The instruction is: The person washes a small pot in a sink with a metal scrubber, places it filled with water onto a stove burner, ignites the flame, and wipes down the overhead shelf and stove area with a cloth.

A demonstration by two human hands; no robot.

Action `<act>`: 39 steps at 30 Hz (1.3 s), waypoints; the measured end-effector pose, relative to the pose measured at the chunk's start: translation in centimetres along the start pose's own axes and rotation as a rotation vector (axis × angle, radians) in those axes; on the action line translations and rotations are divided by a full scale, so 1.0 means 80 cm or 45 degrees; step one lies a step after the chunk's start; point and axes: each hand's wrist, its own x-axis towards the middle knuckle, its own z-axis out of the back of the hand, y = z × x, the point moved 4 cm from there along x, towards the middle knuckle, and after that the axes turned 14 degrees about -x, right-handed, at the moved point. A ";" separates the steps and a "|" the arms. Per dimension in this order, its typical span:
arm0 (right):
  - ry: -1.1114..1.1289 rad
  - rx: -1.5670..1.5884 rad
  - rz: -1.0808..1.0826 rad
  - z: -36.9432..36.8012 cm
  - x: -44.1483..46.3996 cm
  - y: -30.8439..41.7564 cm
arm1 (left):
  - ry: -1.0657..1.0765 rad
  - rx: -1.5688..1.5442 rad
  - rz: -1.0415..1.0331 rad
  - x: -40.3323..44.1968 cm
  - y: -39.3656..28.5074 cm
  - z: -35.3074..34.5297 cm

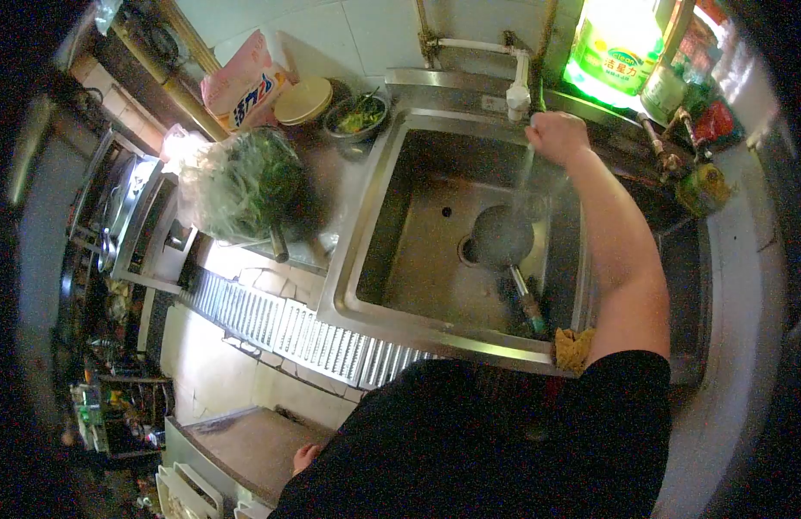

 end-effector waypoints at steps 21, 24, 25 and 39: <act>-0.152 -0.249 0.442 -0.012 -0.002 0.024 | -0.105 -0.093 0.000 -0.005 -0.004 -0.006; 0.077 -0.258 0.251 -0.010 0.001 0.018 | -0.106 -0.147 0.007 -0.001 0.002 -0.004; 0.171 -0.200 0.157 -0.006 0.003 0.015 | -0.114 -0.127 -0.020 0.001 0.003 -0.004; -0.185 -0.404 0.557 -0.017 0.006 0.002 | -0.141 -0.124 -0.075 -0.002 0.011 -0.008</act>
